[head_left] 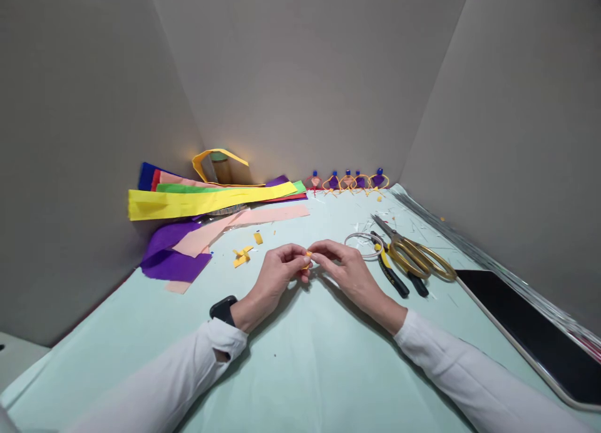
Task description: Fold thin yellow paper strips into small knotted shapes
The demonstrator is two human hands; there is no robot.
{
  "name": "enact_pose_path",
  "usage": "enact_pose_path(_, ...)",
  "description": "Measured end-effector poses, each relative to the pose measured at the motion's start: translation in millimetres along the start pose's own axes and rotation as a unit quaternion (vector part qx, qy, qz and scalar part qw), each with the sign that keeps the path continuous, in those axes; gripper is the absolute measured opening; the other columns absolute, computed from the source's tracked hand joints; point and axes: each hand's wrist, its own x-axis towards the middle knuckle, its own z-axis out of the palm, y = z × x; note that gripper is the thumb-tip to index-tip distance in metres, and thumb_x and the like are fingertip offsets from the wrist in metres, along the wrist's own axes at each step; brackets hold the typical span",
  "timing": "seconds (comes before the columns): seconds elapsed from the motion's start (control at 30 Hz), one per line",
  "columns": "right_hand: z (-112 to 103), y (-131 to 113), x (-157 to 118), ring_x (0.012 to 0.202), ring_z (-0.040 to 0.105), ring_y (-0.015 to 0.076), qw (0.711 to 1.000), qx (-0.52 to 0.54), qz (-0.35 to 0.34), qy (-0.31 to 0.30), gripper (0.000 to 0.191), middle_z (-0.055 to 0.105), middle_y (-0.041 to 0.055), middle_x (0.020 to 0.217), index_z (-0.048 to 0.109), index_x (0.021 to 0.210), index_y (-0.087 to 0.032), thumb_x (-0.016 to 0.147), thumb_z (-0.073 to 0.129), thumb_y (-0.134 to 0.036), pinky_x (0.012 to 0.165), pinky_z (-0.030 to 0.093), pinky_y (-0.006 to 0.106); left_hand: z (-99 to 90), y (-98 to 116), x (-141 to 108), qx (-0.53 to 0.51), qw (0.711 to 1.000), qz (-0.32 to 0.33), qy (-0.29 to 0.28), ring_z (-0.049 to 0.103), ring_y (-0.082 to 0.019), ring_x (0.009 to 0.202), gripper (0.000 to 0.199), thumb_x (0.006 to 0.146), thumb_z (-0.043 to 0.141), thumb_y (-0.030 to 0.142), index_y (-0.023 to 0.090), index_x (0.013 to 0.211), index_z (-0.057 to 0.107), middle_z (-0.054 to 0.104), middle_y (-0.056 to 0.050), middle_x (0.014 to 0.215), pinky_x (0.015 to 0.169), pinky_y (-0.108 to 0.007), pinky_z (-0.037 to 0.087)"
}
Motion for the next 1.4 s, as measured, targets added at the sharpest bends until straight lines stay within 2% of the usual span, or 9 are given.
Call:
enact_pose_path(0.23,4,4,0,0.075,0.067,0.0162,1.000,-0.002,0.021,0.011,0.014,0.073,0.0027,0.081,0.070,0.083,-0.017,0.086,0.058,-0.022,0.073,0.049,0.028,1.9,-1,5,0.025,1.000,-0.009,-0.013,0.057,-0.012,0.048,0.017,0.068,0.074,0.025,0.012,0.073,0.064,0.061,0.000,0.054,0.053,-0.025,0.046)
enact_pose_path(0.43,6,17,13,0.072,0.067,0.0156,0.999,-0.019,0.030,0.022,0.014,0.074,0.0022,0.079,0.071,0.084,-0.017,0.086,0.057,-0.022,0.069,0.048,0.027,2.3,-4,21,0.020,1.000,0.005,-0.002,0.057,-0.012,0.048,0.010,0.069,0.069,0.019,0.012,0.072,0.062,0.060,0.000,0.053,0.053,-0.025,0.047)
enact_pose_path(0.73,10,32,21,0.079,0.063,0.0187,0.997,-0.063,-0.017,0.038,0.012,0.073,0.0051,0.084,0.072,0.084,-0.018,0.086,0.060,-0.021,0.071,0.045,0.030,-1.1,-8,30,0.023,0.999,-0.018,0.018,0.054,-0.009,0.041,0.010,0.071,0.068,0.018,0.011,0.073,0.061,0.059,0.000,0.052,0.045,-0.021,0.045)
enact_pose_path(0.97,9,32,21,0.078,0.062,0.0187,0.995,-0.082,-0.037,0.051,0.010,0.070,0.0049,0.081,0.069,0.082,-0.018,0.086,0.061,-0.017,0.068,0.045,0.029,-2.0,-10,32,0.022,0.998,-0.055,0.001,0.048,-0.008,0.034,0.017,0.075,0.065,0.025,0.012,0.066,0.059,0.056,0.001,0.048,0.037,-0.019,0.039)
enact_pose_path(1.07,11,34,21,0.079,0.061,0.0190,0.990,-0.107,-0.070,0.058,0.009,0.069,0.0048,0.080,0.068,0.082,-0.018,0.088,0.061,-0.016,0.068,0.044,0.029,-2.9,-10,32,0.016,0.998,-0.065,-0.002,0.047,-0.007,0.034,0.018,0.076,0.065,0.025,0.012,0.064,0.059,0.056,0.001,0.047,0.037,-0.019,0.039)
enact_pose_path(1.27,12,37,20,0.076,0.056,0.0196,0.963,-0.186,-0.186,0.067,0.011,0.066,0.0055,0.078,0.064,0.082,-0.016,0.090,0.057,-0.013,0.068,0.043,0.031,-4.3,-10,30,-0.012,0.997,-0.071,-0.002,0.053,-0.009,0.040,0.012,0.073,0.066,0.021,0.011,0.068,0.062,0.059,-0.001,0.052,0.043,-0.021,0.044)
enact_pose_path(1.4,11,37,20,0.079,0.055,0.0209,0.954,-0.205,-0.211,0.050,0.013,0.066,0.0078,0.082,0.065,0.085,-0.015,0.090,0.054,-0.011,0.070,0.043,0.032,-3.6,-7,30,-0.038,0.997,-0.063,-0.006,0.058,-0.011,0.049,0.014,0.072,0.068,0.024,0.010,0.072,0.063,0.061,-0.002,0.057,0.050,-0.023,0.049)
